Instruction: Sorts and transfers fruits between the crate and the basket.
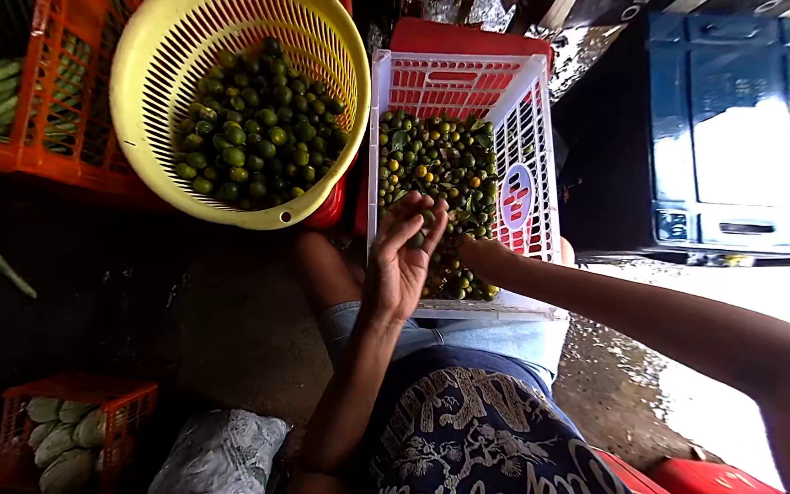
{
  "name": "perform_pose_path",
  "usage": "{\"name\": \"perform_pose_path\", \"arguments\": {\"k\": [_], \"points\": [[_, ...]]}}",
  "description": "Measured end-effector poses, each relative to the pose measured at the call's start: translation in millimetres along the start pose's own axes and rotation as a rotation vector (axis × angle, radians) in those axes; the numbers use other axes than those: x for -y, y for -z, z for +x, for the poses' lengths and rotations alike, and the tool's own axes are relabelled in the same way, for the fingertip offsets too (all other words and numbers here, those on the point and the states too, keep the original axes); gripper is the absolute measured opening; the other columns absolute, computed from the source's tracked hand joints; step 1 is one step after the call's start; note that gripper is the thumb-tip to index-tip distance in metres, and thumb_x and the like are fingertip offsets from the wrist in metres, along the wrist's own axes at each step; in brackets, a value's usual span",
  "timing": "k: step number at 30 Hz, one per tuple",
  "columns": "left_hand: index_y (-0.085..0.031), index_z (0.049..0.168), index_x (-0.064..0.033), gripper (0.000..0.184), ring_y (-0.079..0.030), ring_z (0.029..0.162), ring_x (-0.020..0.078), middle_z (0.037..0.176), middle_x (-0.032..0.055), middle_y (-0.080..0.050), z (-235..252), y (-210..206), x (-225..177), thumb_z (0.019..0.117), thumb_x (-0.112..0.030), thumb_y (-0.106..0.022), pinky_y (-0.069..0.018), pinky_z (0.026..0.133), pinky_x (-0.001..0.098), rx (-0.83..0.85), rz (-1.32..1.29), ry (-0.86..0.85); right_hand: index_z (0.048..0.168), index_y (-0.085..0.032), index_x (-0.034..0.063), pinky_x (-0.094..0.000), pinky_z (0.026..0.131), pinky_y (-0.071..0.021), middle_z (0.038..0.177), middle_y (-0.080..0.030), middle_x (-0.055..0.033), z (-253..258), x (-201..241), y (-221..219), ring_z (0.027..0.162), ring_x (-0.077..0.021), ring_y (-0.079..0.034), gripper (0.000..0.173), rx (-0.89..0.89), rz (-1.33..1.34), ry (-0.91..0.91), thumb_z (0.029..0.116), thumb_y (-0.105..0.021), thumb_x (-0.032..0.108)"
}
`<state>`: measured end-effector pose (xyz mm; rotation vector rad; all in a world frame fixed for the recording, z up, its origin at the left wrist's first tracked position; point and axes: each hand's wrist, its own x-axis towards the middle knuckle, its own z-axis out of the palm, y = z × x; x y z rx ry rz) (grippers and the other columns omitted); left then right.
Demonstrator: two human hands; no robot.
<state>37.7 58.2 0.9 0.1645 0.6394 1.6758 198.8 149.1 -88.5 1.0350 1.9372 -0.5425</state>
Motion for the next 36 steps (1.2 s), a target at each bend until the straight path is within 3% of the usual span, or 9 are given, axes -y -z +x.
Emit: {"name": "perform_pose_path", "arguments": {"k": [4, 7, 11, 14, 18, 24, 30, 33, 36], "points": [[-0.051, 0.121, -0.0075, 0.021, -0.065, 0.117, 0.0209, 0.119, 0.0066, -0.065, 26, -36, -87, 0.1038, 0.002, -0.042, -0.0554, 0.103, 0.0390, -0.014, 0.518, -0.567, 0.118, -0.064, -0.0123, -0.0578, 0.093, -0.0542, 0.145, -0.046, -0.0301, -8, 1, 3, 0.118, -0.0480, -0.060, 0.024, -0.011, -0.023, 0.000, 0.0957, -0.057, -0.012], [-0.045, 0.147, -0.0046, 0.050, -0.050, 0.135, 0.0163, 0.145, 0.0070, -0.053, 57, -31, -146, 0.0990, -0.012, -0.059, -0.0459, 0.108, 0.0342, -0.254, 1.059, -0.756, 0.121, -0.062, -0.0123, -0.0569, 0.091, -0.0559, 0.143, -0.047, -0.0307, -7, -3, 9, 0.117, -0.0481, -0.061, 0.025, -0.002, -0.041, 0.002, 0.0962, -0.056, -0.012], [-0.042, 0.148, 0.0072, 0.062, -0.039, 0.144, 0.0293, 0.152, 0.0255, -0.041, 57, -7, -139, 0.0978, -0.022, -0.062, -0.0348, 0.119, 0.0383, -0.332, 1.531, -1.088, 0.102, -0.071, -0.0062, -0.0639, 0.092, -0.0535, 0.112, -0.067, -0.0269, 3, -39, 16, 0.108, -0.0449, -0.066, 0.013, -0.238, 0.241, 0.218, 0.0965, -0.062, 0.001], [-0.045, 0.143, -0.0005, 0.041, -0.058, 0.125, 0.0141, 0.142, 0.0098, -0.055, 18, -11, -72, 0.1050, -0.013, -0.052, -0.0521, 0.102, 0.0291, 0.009, 1.334, -0.625, 0.109, -0.075, 0.0038, -0.0486, 0.085, -0.0610, 0.102, -0.075, -0.0132, -22, -59, 31, 0.089, -0.0251, -0.074, 0.016, -0.479, 0.713, 0.451, 0.1005, -0.064, 0.012], [-0.051, 0.146, -0.0093, 0.042, -0.062, 0.125, 0.0202, 0.148, 0.0088, -0.055, 17, 6, 7, 0.1044, -0.012, -0.055, -0.0569, 0.096, 0.0384, 0.211, 1.248, -0.142, 0.124, -0.063, 0.0014, -0.0299, 0.084, -0.0606, 0.112, -0.073, -0.0097, -69, -59, 51, 0.094, -0.0154, -0.073, 0.032, -0.186, 1.734, 0.527, 0.1058, -0.038, 0.009], [-0.045, 0.150, -0.0139, 0.040, -0.064, 0.116, 0.0212, 0.136, 0.0083, -0.059, 15, -2, 50, 0.1113, -0.016, -0.039, -0.0550, 0.099, 0.0427, 0.039, 0.673, 0.297, 0.136, -0.056, -0.0007, -0.0391, 0.101, -0.0567, 0.127, -0.068, -0.0170, -80, -62, 41, 0.114, -0.0250, -0.070, 0.067, 0.024, 2.049, 0.625, 0.1129, -0.013, 0.045], [-0.058, 0.129, -0.0059, 0.034, -0.071, 0.101, 0.0202, 0.115, 0.0089, -0.068, 22, -7, 39, 0.1099, -0.024, -0.037, -0.0586, 0.093, 0.0377, -0.109, 0.450, 0.454, 0.159, -0.039, 0.0155, -0.0362, 0.120, -0.0383, 0.161, -0.044, -0.0023, -101, -62, 51, 0.145, -0.0129, -0.045, 0.056, -0.296, 1.236, 0.625, 0.1126, -0.028, 0.044], [-0.056, 0.128, -0.0031, 0.026, -0.070, 0.102, 0.0146, 0.119, 0.0051, -0.066, 26, -11, 17, 0.1077, -0.005, -0.041, -0.0579, 0.095, 0.0320, -0.024, 0.715, 0.194, 0.140, -0.058, 0.0043, -0.0521, 0.108, -0.0477, 0.141, -0.060, -0.0170, -80, -57, 48, 0.128, -0.0305, -0.061, 0.040, -0.561, 0.730, 0.502, 0.1098, -0.047, 0.027], [-0.053, 0.136, -0.0018, 0.031, -0.069, 0.108, 0.0178, 0.126, 0.0077, -0.064, 34, -19, -41, 0.1077, -0.013, -0.049, -0.0601, 0.095, 0.0377, 0.088, 1.225, -0.255, 0.119, -0.071, 0.0052, -0.0681, 0.093, -0.0517, 0.122, -0.067, -0.0207, -45, -46, 32, 0.113, -0.0429, -0.065, 0.024, -0.272, 0.342, 0.365, 0.0993, -0.059, 0.003]]}}
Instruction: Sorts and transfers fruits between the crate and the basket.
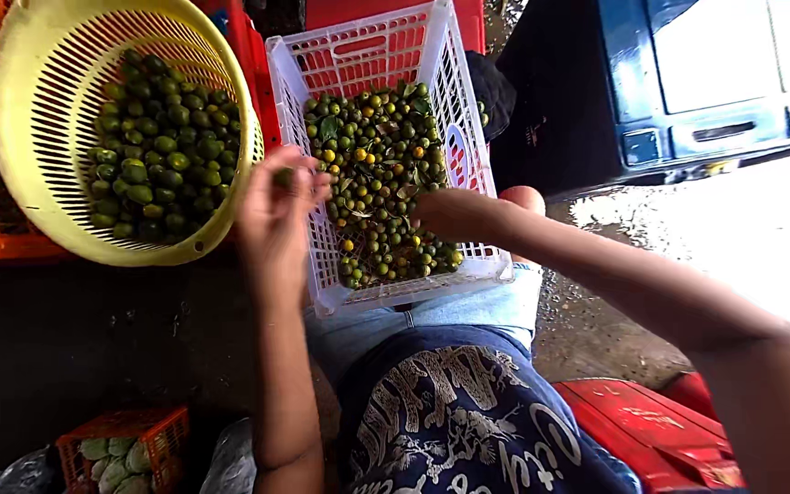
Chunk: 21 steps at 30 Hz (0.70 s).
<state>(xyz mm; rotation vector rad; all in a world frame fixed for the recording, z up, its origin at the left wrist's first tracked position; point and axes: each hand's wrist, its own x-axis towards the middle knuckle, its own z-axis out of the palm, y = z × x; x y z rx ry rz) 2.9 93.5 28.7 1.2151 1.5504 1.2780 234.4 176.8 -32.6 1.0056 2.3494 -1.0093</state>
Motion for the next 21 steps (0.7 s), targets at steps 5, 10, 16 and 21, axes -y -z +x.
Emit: {"name": "perform_pose_path", "arguments": {"k": [5, 10, 16, 21], "points": [[-0.026, 0.162, -0.0092, 0.082, -0.028, 0.153, 0.0168, 0.166, 0.0122, -0.029, 28, 81, -11, 0.0972, -0.042, -0.064, -0.0261, 0.124, 0.0332, -0.338, 0.710, -0.071, 0.127, -0.070, 0.0090, -0.0661, 0.088, -0.0528, 0.126, -0.065, -0.0211, 31, 2, -47, 0.114, -0.0447, -0.064, 0.039, 0.353, -0.305, 0.036, 0.0927, -0.062, -0.008], [-0.053, 0.144, -0.0076, 0.047, -0.047, 0.140, 0.0190, 0.152, 0.0089, -0.048, -8, 22, -4, 0.1016, -0.027, -0.060, -0.0452, 0.112, 0.0377, -0.159, 0.629, -0.185, 0.123, -0.069, 0.0082, -0.0625, 0.082, -0.0550, 0.108, -0.070, -0.0201, 45, -6, -70, 0.102, -0.0431, -0.068, 0.033, 0.331, -0.399, 0.141, 0.0959, -0.059, -0.007], [-0.059, 0.133, -0.0029, 0.031, -0.061, 0.126, 0.0193, 0.139, 0.0091, -0.061, -43, -47, 41, 0.1027, -0.008, -0.056, -0.0539, 0.104, 0.0389, 0.085, -0.144, 0.117, 0.116, -0.069, -0.0031, -0.0657, 0.086, -0.0542, 0.118, -0.066, -0.0260, 45, -9, -61, 0.110, -0.0477, -0.065, 0.026, 0.376, -0.347, 0.035, 0.0931, -0.060, -0.011], [-0.055, 0.139, -0.0049, 0.034, -0.054, 0.133, 0.0231, 0.146, 0.0100, -0.054, -45, -58, 61, 0.1085, -0.015, -0.044, -0.0464, 0.109, 0.0429, -0.005, -0.649, 0.717, 0.097, -0.074, -0.0022, -0.0578, 0.088, -0.0552, 0.098, -0.071, -0.0197, 24, -11, -5, 0.097, -0.0365, -0.069, 0.010, -0.005, 0.049, 0.210, 0.0876, -0.073, 0.001]]}}
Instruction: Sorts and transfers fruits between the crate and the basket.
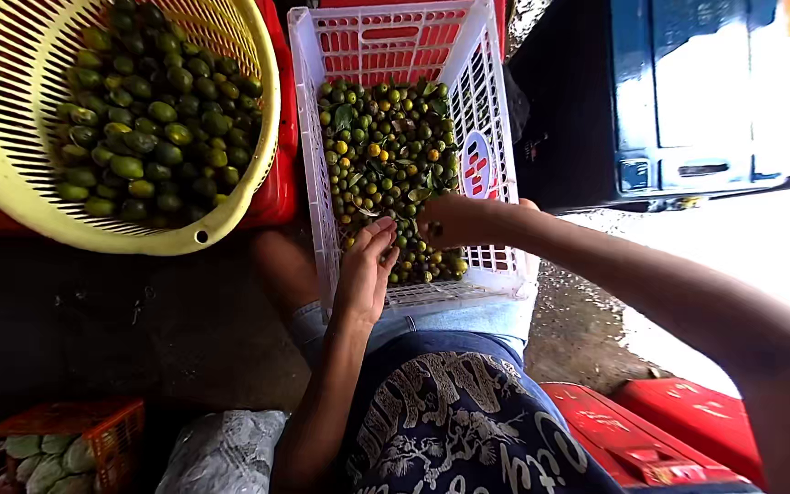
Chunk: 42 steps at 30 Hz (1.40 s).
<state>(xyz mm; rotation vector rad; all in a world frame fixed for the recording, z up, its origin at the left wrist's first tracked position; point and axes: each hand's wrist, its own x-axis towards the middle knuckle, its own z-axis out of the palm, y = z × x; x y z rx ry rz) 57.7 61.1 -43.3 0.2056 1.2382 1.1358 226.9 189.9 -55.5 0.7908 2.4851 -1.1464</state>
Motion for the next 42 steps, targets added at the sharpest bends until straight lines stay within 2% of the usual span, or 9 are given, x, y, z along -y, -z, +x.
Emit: {"name": "perform_pose_path", "arguments": {"k": [5, 9, 14, 21, 24, 32, 35, 38, 42], "points": [[-0.062, 0.123, -0.0113, 0.038, -0.069, 0.105, 0.0235, 0.120, 0.0084, -0.067, -2, -1, -8, 0.1108, -0.032, -0.033, -0.0593, 0.087, 0.0441, 0.098, -0.209, 0.058, 0.148, -0.054, 0.0151, -0.0299, 0.094, -0.0613, 0.138, -0.065, -0.0046, -35, 55, 52, 0.115, -0.0116, -0.069, 0.055, -0.246, 0.377, 0.123, 0.0992, -0.069, 0.036], [-0.067, 0.100, -0.0093, 0.041, -0.069, 0.070, 0.0105, 0.088, 0.0045, -0.069, -6, -2, -10, 0.1117, -0.030, -0.034, -0.0569, 0.058, 0.0206, -0.034, -0.307, 0.011, 0.115, -0.068, 0.0014, -0.0528, 0.084, -0.0600, 0.107, -0.071, -0.0163, -27, 33, 13, 0.094, -0.0303, -0.072, 0.018, -0.227, 0.127, -0.113, 0.1033, -0.059, 0.012], [-0.068, 0.104, -0.0084, 0.043, -0.070, 0.081, 0.0120, 0.094, 0.0051, -0.071, -5, -1, -9, 0.1113, -0.030, -0.033, -0.0585, 0.069, 0.0244, -0.012, -0.254, -0.012, 0.118, -0.068, -0.0019, -0.0652, 0.090, -0.0515, 0.114, -0.069, -0.0250, -2, 16, -61, 0.108, -0.0453, -0.066, 0.024, 0.459, -0.158, -0.456, 0.1024, -0.060, 0.014], [-0.068, 0.105, -0.0084, 0.046, -0.072, 0.082, 0.0150, 0.097, 0.0080, -0.072, -5, 0, -9, 0.1113, -0.030, -0.028, -0.0592, 0.065, 0.0249, 0.000, -0.276, -0.032, 0.129, -0.063, -0.0042, -0.0632, 0.093, -0.0507, 0.118, -0.067, -0.0253, 3, 1, -56, 0.111, -0.0445, -0.065, 0.038, 0.598, -0.230, -0.371, 0.0944, -0.069, 0.009], [-0.068, 0.111, -0.0050, 0.052, -0.075, 0.097, 0.0219, 0.109, 0.0138, -0.074, -6, 0, -12, 0.1109, -0.033, -0.025, -0.0623, 0.078, 0.0328, 0.046, -0.334, -0.002, 0.132, -0.061, -0.0050, -0.0628, 0.099, -0.0480, 0.131, -0.062, -0.0254, 2, 2, -59, 0.120, -0.0446, -0.061, 0.037, 0.651, -0.237, -0.372, 0.0978, -0.065, 0.008], [-0.064, 0.123, -0.0002, 0.044, -0.070, 0.113, 0.0248, 0.124, 0.0174, -0.070, -6, 0, -11, 0.1100, -0.024, -0.030, -0.0575, 0.096, 0.0367, 0.033, -0.327, -0.021, 0.130, -0.060, -0.0019, -0.0611, 0.096, -0.0524, 0.131, -0.059, -0.0249, -16, 19, -43, 0.114, -0.0435, -0.063, 0.033, 0.224, 0.002, -0.389, 0.0977, -0.064, 0.005], [-0.064, 0.125, -0.0032, 0.043, -0.067, 0.118, 0.0235, 0.127, 0.0131, -0.068, -3, 0, -9, 0.1101, -0.024, -0.029, -0.0538, 0.101, 0.0402, 0.008, -0.296, -0.028, 0.126, -0.063, 0.0036, -0.0470, 0.081, -0.0616, 0.118, -0.068, -0.0149, -41, 38, 4, 0.090, -0.0271, -0.072, 0.025, -0.096, 0.304, -0.180, 0.1017, -0.063, 0.012], [-0.066, 0.122, -0.0081, 0.045, -0.069, 0.106, 0.0214, 0.120, 0.0092, -0.069, -4, -1, -9, 0.1098, -0.029, -0.028, -0.0582, 0.090, 0.0406, 0.035, -0.237, -0.001, 0.136, -0.061, 0.0128, -0.0281, 0.076, -0.0656, 0.120, -0.072, -0.0019, -59, 59, 37, 0.088, -0.0112, -0.075, 0.029, -0.147, 0.638, -0.002, 0.1075, -0.054, 0.016], [-0.066, 0.122, -0.0104, 0.046, -0.073, 0.085, 0.0152, 0.112, 0.0089, -0.072, -15, 5, -24, 0.1095, -0.035, -0.029, -0.0607, 0.066, 0.0272, 0.213, -0.263, 0.124, 0.149, -0.055, 0.0154, -0.0230, 0.094, -0.0557, 0.144, -0.059, -0.0036, -54, 61, 48, 0.119, -0.0058, -0.063, 0.041, -0.398, 0.321, 0.139, 0.1099, -0.048, 0.026]]}}
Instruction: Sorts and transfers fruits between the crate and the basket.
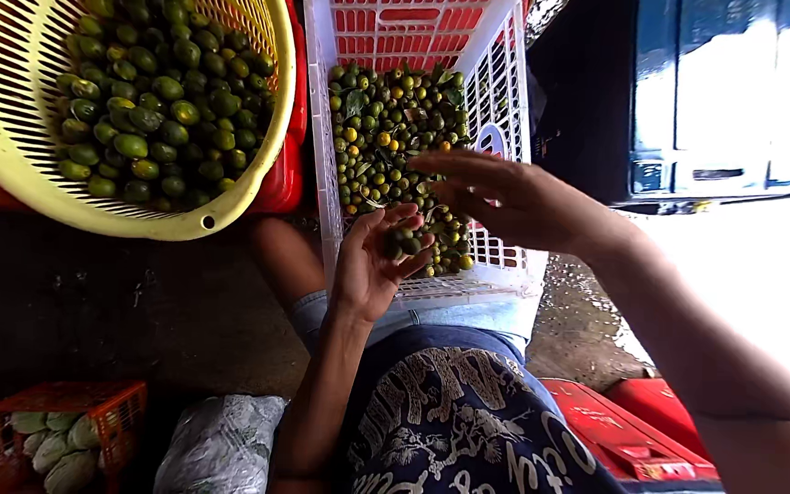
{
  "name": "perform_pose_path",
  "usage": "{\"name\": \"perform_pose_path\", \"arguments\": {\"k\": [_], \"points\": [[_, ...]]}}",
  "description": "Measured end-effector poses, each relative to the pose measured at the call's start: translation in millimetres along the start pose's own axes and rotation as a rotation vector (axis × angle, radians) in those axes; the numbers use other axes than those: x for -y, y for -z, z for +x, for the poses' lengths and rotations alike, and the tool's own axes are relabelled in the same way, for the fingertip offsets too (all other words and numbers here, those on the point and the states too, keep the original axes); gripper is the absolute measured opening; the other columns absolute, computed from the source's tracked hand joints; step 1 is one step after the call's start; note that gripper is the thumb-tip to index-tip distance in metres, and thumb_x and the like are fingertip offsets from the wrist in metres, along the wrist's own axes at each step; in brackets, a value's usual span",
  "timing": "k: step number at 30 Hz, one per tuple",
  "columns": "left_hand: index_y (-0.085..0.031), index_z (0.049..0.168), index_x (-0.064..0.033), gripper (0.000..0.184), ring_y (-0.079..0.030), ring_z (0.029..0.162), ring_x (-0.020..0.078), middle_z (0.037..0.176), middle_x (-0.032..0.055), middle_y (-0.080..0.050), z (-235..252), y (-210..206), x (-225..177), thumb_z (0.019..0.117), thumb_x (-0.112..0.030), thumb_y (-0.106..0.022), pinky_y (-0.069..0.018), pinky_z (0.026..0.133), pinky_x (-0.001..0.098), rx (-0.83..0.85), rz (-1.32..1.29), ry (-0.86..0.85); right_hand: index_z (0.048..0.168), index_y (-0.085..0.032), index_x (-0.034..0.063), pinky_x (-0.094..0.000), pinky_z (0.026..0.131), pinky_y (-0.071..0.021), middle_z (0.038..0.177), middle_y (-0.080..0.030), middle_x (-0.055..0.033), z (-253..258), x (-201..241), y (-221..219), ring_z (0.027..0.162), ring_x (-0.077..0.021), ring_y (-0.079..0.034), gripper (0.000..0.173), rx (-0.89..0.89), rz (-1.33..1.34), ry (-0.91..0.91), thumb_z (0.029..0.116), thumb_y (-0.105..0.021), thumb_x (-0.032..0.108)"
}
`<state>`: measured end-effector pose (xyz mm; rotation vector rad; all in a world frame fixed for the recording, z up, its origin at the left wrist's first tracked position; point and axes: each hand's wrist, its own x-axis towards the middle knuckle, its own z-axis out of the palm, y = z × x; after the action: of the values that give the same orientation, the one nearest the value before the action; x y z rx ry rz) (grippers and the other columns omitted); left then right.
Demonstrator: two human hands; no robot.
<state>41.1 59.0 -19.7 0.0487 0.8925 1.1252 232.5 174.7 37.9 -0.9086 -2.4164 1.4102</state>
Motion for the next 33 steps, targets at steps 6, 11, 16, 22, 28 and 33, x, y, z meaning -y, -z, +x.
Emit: {"name": "perform_pose_path", "arguments": {"k": [6, 11, 16, 22, 28, 33], "points": [[-0.064, 0.097, -0.0208, 0.028, -0.061, 0.070, -0.0003, 0.090, -0.0079, -0.065, -51, -13, -94, 0.1111, -0.032, -0.042, -0.0527, 0.062, 0.0121, -0.250, 0.450, -0.627, 0.128, -0.069, 0.0104, -0.0568, 0.099, -0.0535, 0.127, -0.067, -0.0157, 43, -48, -45, 0.113, -0.0337, -0.067, 0.028, 0.339, -0.293, -0.215, 0.1020, -0.060, 0.009], [-0.062, 0.130, -0.0137, 0.043, -0.061, 0.111, 0.0068, 0.126, -0.0011, -0.063, -40, 33, -197, 0.1016, -0.045, -0.061, -0.0513, 0.094, 0.0273, -0.651, 1.299, -0.925, 0.130, -0.067, 0.0068, -0.0623, 0.091, -0.0536, 0.139, -0.058, -0.0176, 58, -74, -113, 0.120, -0.0429, -0.060, 0.041, 0.698, -0.518, -0.013, 0.0932, -0.060, -0.010], [-0.049, 0.150, -0.0133, 0.070, -0.032, 0.151, 0.0227, 0.163, 0.0122, -0.034, -32, 10, -152, 0.0959, -0.055, -0.063, -0.0321, 0.122, 0.0416, -0.646, 1.658, -0.879, 0.130, -0.064, -0.0011, -0.0557, 0.081, -0.0562, 0.144, -0.053, -0.0189, 62, -92, -145, 0.120, -0.0459, -0.056, 0.039, 0.700, -0.684, 0.152, 0.0938, -0.056, -0.014], [-0.064, 0.130, -0.0032, 0.032, -0.061, 0.124, 0.0156, 0.141, 0.0099, -0.058, -18, -18, -49, 0.1023, -0.019, -0.061, -0.0577, 0.099, 0.0326, -0.113, 1.380, -0.838, 0.127, -0.068, 0.0042, -0.0608, 0.085, -0.0562, 0.140, -0.056, -0.0235, 61, -89, -158, 0.122, -0.0510, -0.056, 0.042, 0.724, -0.670, -0.059, 0.0895, -0.061, -0.014], [-0.063, 0.127, -0.0014, 0.028, -0.066, 0.108, 0.0349, 0.125, 0.0200, -0.062, 12, -3, -20, 0.0994, -0.003, -0.060, -0.0566, 0.090, 0.0511, -0.017, 1.984, -0.077, 0.134, -0.060, -0.0032, -0.0609, 0.091, -0.0537, 0.145, -0.050, -0.0267, 48, -72, -148, 0.116, -0.0498, -0.059, 0.038, 0.767, -0.656, -0.294, 0.0975, -0.051, -0.010], [-0.057, 0.143, -0.0056, 0.052, -0.051, 0.131, 0.0448, 0.147, 0.0218, -0.050, 58, 2, -3, 0.0920, -0.006, -0.068, -0.0486, 0.100, 0.0607, 0.358, 2.416, 0.625, 0.120, -0.071, 0.0030, -0.0611, 0.096, -0.0522, 0.133, -0.058, -0.0239, 42, -90, -90, 0.116, -0.0434, -0.062, 0.027, 0.660, -0.371, -0.189, 0.0935, -0.071, 0.005]]}}
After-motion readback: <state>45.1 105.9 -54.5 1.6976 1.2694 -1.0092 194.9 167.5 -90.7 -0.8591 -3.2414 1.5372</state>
